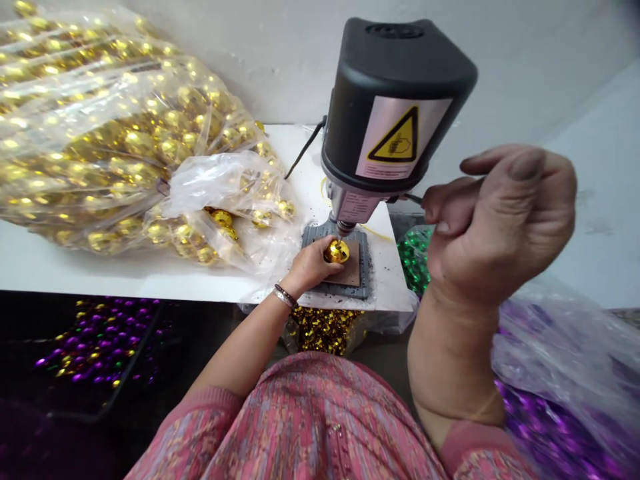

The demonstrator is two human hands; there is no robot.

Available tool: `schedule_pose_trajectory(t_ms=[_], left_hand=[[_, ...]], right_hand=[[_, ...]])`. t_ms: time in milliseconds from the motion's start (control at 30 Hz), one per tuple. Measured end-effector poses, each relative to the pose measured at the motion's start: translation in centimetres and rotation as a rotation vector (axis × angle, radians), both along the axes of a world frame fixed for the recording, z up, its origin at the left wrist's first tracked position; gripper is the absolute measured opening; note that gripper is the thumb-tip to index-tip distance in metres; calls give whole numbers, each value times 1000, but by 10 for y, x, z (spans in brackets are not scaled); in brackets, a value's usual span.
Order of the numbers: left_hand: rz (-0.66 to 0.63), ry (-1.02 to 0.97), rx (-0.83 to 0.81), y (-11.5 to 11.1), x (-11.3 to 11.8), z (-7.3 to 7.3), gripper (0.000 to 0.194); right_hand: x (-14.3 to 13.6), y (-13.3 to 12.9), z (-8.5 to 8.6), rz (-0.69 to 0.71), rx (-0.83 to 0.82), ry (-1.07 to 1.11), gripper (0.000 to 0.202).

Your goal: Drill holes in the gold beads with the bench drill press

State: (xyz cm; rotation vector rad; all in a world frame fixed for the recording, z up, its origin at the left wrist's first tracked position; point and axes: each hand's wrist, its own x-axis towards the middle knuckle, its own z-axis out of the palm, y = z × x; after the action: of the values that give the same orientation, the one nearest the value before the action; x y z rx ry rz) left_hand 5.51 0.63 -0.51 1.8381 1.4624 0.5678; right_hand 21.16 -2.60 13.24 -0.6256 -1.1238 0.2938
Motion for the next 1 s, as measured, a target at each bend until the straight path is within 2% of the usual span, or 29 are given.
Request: schedule_pose_trajectory(t_ms=[200,667,833,1000], left_hand=[[-13,-42,-8,1,-1,0,70],[8,-73,-1,1,-1,-5,67],[12,-112,-22,1,-1,-7,68],[12,-142,-14,1,-2,-10,64]], right_hand=[[2,-5,-21,-42,15,-38,32],[3,-5,-45,-134,84,-69,29],[3,-1,-54,-93,175,-73,22],[2,7,-62,-72,278,-48,25]])
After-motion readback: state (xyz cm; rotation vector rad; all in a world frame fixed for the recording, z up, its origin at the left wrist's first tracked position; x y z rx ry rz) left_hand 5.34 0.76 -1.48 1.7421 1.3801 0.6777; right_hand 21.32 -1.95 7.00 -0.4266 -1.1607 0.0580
